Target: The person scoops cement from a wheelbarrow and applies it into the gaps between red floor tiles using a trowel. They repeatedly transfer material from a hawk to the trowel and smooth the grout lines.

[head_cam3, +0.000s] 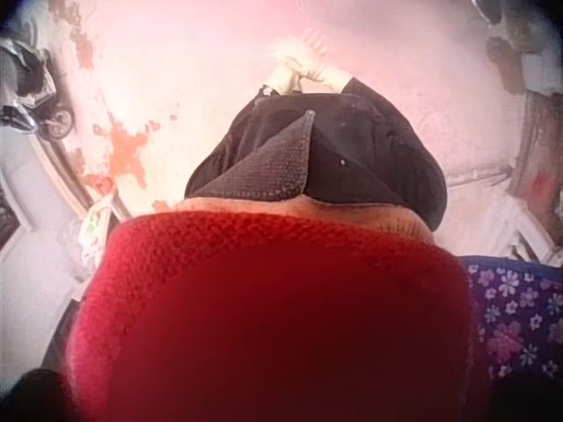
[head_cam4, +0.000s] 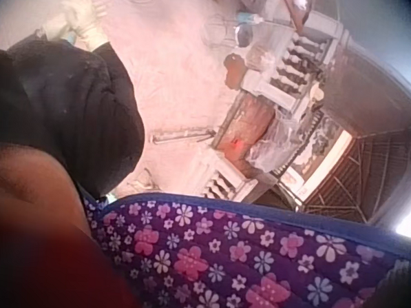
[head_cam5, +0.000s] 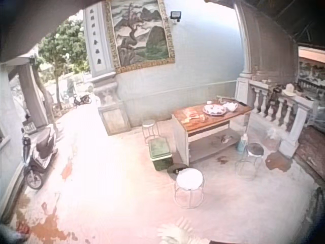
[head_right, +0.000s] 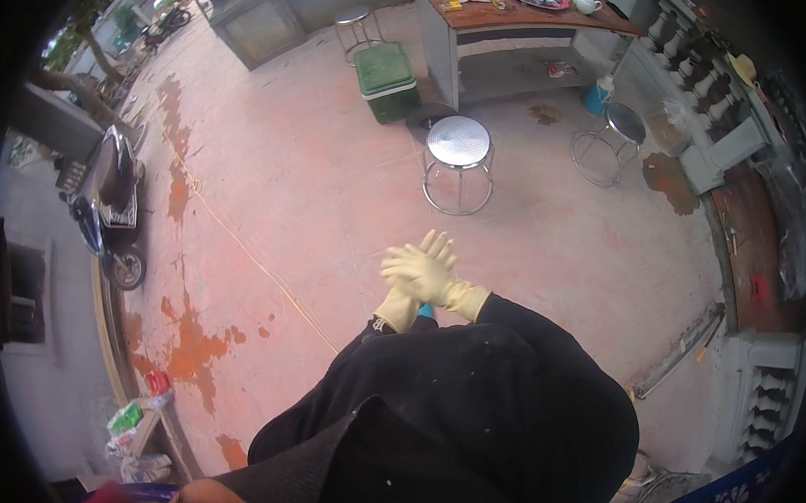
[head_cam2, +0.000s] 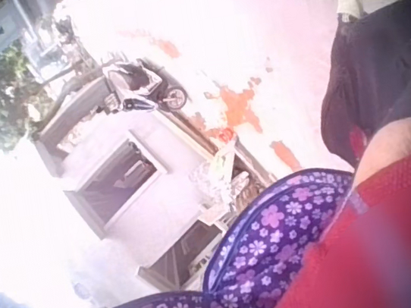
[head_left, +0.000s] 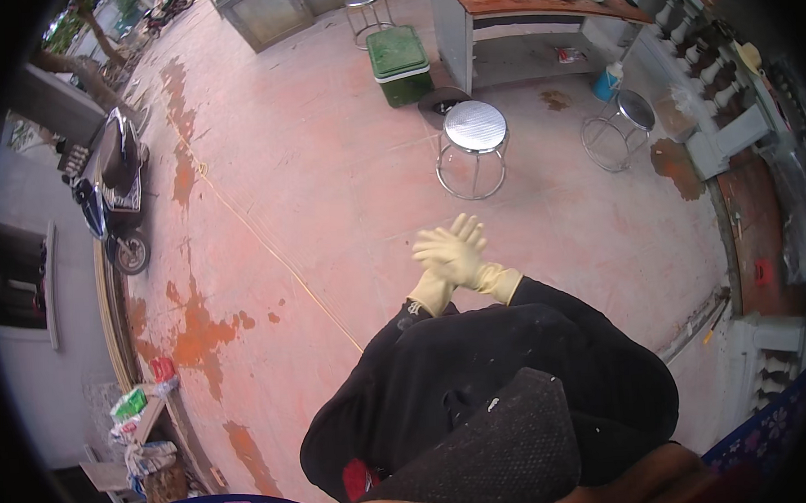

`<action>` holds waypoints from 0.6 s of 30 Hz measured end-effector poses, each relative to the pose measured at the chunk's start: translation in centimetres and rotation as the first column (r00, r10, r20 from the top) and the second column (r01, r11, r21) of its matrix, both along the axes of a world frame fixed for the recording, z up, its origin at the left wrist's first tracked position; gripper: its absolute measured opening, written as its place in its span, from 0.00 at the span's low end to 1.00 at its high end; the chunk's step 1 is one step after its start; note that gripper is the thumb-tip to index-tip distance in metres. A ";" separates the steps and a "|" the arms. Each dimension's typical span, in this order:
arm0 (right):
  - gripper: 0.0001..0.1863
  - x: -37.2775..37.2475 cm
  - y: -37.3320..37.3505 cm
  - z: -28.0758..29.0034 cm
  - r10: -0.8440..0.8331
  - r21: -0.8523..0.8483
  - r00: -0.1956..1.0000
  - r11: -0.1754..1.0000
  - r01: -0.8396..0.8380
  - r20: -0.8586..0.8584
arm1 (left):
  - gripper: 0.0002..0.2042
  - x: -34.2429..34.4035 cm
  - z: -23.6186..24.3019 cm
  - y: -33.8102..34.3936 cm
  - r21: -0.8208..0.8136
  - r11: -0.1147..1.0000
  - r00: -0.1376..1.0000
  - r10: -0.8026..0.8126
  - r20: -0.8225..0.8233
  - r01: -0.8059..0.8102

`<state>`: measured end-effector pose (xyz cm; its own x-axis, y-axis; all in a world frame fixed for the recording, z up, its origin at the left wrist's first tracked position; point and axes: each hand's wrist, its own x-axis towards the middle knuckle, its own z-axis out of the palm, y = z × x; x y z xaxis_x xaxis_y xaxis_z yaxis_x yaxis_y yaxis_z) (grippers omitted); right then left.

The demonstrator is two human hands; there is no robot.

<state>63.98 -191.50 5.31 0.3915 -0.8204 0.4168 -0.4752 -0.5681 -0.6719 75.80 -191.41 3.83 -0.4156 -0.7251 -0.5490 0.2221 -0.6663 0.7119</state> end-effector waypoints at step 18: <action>0.48 -26.7 27.4 -5.9 -0.976 0.893 -0.218 -0.119 0.434 -0.024 | 0.45 -29.1 4.9 -2.8 0.246 0.383 0.392 -0.920 0.011 0.891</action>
